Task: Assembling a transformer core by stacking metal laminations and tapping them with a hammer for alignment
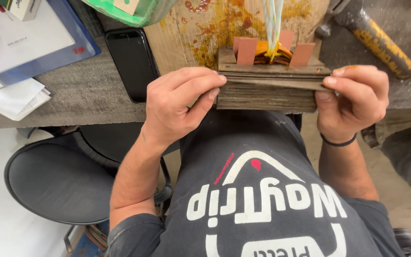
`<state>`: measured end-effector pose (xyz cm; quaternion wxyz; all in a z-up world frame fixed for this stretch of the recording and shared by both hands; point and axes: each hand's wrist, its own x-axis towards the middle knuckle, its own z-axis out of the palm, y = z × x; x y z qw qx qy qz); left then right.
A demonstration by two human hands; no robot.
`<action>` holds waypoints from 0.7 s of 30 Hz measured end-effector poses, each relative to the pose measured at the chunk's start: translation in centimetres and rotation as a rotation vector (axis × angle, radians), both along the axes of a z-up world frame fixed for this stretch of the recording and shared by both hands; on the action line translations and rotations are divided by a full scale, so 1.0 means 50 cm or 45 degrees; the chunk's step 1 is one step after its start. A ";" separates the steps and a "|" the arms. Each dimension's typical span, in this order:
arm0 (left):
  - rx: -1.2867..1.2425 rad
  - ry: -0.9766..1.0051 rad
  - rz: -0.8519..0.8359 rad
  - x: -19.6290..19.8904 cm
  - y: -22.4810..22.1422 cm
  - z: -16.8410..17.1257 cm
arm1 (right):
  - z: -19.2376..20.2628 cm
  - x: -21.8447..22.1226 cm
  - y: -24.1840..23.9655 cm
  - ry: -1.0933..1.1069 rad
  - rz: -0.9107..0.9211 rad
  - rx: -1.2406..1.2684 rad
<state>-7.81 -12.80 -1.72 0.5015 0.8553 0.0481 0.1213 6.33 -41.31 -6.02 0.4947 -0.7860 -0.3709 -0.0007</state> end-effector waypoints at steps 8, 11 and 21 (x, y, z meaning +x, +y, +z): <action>0.104 0.146 0.010 0.013 0.022 -0.011 | -0.023 -0.012 0.006 0.109 -0.143 0.075; 0.099 0.157 -0.029 0.027 0.024 -0.009 | -0.015 -0.017 0.034 0.257 -0.226 0.169; -0.200 0.345 0.034 0.026 0.023 -0.008 | -0.001 -0.040 0.065 0.749 -0.269 0.263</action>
